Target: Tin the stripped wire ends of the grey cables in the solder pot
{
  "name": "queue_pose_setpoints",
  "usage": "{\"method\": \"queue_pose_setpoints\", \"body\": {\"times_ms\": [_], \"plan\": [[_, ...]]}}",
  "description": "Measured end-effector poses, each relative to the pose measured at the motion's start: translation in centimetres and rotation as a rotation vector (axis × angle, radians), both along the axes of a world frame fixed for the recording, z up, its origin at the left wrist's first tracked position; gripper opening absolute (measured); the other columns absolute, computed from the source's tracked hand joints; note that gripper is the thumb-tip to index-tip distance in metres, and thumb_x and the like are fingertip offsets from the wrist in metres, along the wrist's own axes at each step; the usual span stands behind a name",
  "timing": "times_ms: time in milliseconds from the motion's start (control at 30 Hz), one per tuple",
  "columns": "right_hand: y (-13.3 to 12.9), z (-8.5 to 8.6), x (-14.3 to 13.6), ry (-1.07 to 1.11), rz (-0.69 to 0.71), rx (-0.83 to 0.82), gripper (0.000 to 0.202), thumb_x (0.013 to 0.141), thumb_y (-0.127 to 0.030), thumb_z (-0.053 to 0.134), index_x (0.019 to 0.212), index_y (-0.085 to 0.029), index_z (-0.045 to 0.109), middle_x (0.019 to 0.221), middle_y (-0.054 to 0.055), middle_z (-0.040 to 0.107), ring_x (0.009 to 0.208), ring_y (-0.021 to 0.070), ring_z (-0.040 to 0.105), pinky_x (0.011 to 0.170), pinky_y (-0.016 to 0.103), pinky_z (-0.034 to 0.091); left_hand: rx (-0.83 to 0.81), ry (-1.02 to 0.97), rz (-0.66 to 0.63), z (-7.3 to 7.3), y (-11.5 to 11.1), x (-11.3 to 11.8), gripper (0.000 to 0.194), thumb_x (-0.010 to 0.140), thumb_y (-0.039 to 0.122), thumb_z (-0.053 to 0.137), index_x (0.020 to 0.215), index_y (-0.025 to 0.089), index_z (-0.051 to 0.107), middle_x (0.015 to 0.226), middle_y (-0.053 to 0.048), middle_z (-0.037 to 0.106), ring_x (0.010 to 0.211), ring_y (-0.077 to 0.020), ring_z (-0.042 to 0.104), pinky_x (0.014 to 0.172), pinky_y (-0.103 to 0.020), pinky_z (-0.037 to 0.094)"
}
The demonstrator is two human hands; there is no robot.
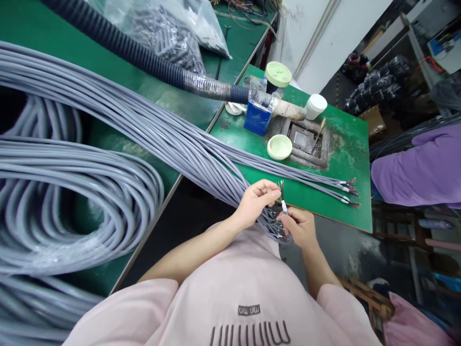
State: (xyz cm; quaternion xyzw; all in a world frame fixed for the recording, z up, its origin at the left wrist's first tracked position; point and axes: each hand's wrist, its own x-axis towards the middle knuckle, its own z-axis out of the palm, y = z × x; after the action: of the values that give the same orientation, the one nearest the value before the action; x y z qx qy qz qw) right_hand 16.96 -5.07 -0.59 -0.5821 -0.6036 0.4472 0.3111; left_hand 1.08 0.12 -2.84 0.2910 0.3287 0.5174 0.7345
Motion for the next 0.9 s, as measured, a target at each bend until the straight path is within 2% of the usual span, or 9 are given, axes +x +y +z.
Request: {"method": "queue_pose_setpoints", "body": {"times_ms": [300, 433, 700, 900], "plan": [[0.27, -0.48, -0.09, 0.022, -0.008, -0.002, 0.033, 0.086, -0.033, 0.061, 0.057, -0.018, 0.062, 0.041, -0.005, 0.050, 0.040, 0.0076, 0.041, 0.047, 0.023, 0.034, -0.010, 0.036, 0.059, 0.27, -0.12, -0.10, 0.024, 0.071, 0.034, 0.078, 0.075, 0.016, 0.062, 0.057, 0.006, 0.055, 0.049, -0.0044, 0.045, 0.052, -0.018, 0.037], [0.39, -0.48, -0.25, 0.017, 0.001, -0.015, 0.032, 0.085, -0.033, 0.061, 0.056, -0.018, 0.062, 0.041, -0.006, 0.050, 0.040, 0.0075, 0.041, 0.046, 0.023, 0.033, 0.014, 0.064, 0.064, 0.14, -0.02, -0.19, 0.021, 0.071, 0.033, 0.076, 0.078, 0.017, 0.065, 0.058, 0.005, 0.057, 0.050, -0.0053, 0.047, 0.053, -0.019, 0.039], [0.66, -0.22, -0.55, -0.047, 0.035, 0.016, 0.036, 0.085, -0.031, 0.061, 0.052, -0.018, 0.058, 0.042, -0.005, 0.050, 0.043, 0.0078, 0.043, 0.048, 0.023, 0.035, 0.022, 0.063, 0.040, -0.39, 0.43, -0.40, 0.018, 0.073, 0.033, 0.075, 0.080, 0.017, 0.069, 0.059, 0.005, 0.059, 0.051, -0.0053, 0.048, 0.054, -0.019, 0.041], [0.76, -0.15, -0.57, -0.064, 0.051, 0.013, 0.036, 0.085, -0.032, 0.061, 0.052, -0.018, 0.057, 0.042, -0.005, 0.050, 0.043, 0.0078, 0.042, 0.048, 0.023, 0.034, 0.026, 0.077, -0.026, -0.16, 0.85, -0.91, 0.022, 0.071, 0.034, 0.078, 0.083, 0.017, 0.072, 0.066, 0.002, 0.065, 0.055, -0.0053, 0.051, 0.055, -0.018, 0.042]]}}
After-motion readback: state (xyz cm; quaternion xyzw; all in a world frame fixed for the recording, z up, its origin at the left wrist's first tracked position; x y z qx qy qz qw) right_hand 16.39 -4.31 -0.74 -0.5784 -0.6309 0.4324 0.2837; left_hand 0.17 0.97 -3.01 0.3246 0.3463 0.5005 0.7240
